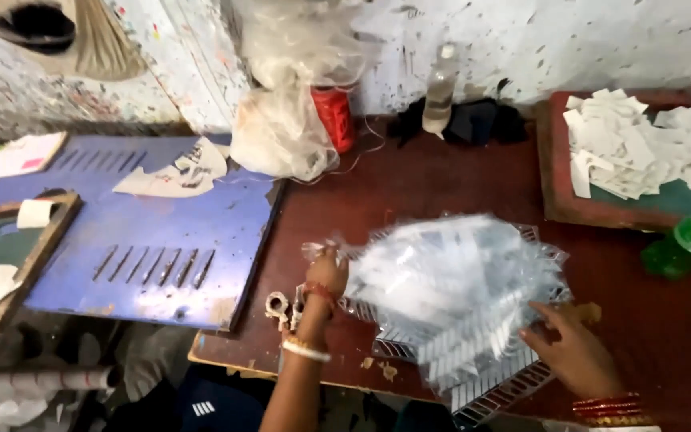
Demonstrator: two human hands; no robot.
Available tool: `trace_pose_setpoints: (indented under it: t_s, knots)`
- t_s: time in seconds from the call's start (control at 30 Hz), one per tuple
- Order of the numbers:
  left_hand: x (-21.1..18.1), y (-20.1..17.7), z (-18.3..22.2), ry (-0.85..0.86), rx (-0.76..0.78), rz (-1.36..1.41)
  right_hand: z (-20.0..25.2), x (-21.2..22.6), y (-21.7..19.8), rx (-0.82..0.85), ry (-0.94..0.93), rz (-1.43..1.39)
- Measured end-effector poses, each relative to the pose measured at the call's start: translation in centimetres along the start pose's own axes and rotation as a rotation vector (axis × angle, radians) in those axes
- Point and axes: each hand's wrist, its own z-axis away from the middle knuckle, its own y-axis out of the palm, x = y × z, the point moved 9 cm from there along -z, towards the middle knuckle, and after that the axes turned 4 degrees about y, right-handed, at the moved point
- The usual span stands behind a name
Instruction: Cutting a sheet of small labels and sorting a large pile of paper labels on a workbench.
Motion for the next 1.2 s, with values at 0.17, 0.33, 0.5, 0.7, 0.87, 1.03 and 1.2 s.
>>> trace_pose_setpoints:
  t_s: [0.17,0.33,0.5,0.7,0.87,1.03,1.2]
  knots:
    - [-8.4,1.8,10.5,0.082,-0.081,-0.141,-4.5,-2.9,3.1,-0.138,-0.346,0.257]
    - [-17.5,9.7,15.6,0.214,0.405,-0.191,-5.0,1.5,9.0,-0.084,-0.758,0.563]
    - [-15.3,12.9,8.5,0.207,0.279,-0.262,-12.3,3.5,10.1,-0.013,-0.747,0.631]
    - [-14.7,12.0,1.5,0.132,0.084,-0.298,-13.8,9.2,9.0,-0.059,-0.653,0.656]
    - [-14.8,11.6,7.3,0.199,0.116,-0.297,-8.6,4.3,11.0,0.115,-0.644,0.697]
    - [-12.8,6.3,14.0,0.285,0.166,-0.47,-10.0,-0.9,4.4,0.064,-0.817,0.053]
    - [-14.4,3.5,21.6,0.281,0.105,-0.155,-12.5,0.0,-1.4,0.182,-0.466,0.154]
